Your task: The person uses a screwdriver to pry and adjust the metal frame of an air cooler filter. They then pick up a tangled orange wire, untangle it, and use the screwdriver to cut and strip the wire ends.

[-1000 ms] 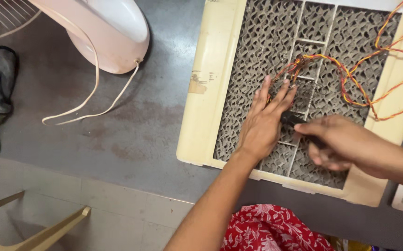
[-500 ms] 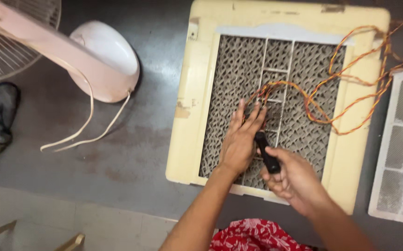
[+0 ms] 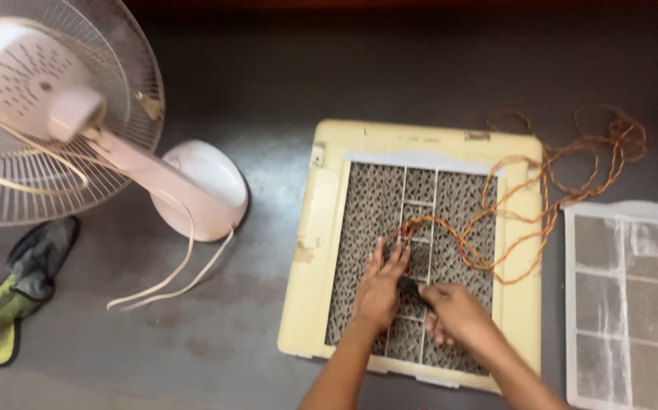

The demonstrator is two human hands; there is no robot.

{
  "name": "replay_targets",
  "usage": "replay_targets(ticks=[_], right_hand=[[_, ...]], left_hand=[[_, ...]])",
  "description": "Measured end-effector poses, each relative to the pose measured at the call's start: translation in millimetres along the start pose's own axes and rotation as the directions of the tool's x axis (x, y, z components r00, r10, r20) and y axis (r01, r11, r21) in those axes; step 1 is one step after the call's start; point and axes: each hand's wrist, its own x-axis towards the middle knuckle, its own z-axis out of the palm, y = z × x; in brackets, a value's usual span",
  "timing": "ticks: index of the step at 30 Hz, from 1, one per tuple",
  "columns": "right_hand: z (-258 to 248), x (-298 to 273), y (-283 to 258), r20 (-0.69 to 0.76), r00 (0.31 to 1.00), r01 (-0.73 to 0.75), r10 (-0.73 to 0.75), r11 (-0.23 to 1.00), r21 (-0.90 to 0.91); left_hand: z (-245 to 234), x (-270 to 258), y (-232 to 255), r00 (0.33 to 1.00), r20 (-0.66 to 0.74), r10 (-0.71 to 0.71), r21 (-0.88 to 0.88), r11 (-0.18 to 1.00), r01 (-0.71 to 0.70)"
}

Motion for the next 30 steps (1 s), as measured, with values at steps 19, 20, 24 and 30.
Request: replay_targets(ticks=[19,20,24,30], right_hand=[[46.7,18.6,28.7,-0.091,0.742,0.28,-0.665,0.429,-0.859],[46.6,21.6,31.8,-0.085,0.742,0.284,-0.665,0.426,-0.859],[53.2,48.7,56.3,-0.165,0.974,0.086,-0.153,0.931,-0.354],[56.5,81.2,83.8,-0.244,0.965,0.016,-0.1,0.946,-0.323]], left_hand=[[24.8,9.7,-19.8,0.999,0.011,0.032,0.245,0.969,-0.034],[27.6,12.4,-22.4,0.988,-0.102,0.117,0.307,0.948,-0.081],[9.8,9.2,-13.0,0.975,0.201,-0.096,0.002,0.995,0.097],[-1.5,10.7,-4.0,0.966,0.219,-0.139,0.016,0.99,0.139]])
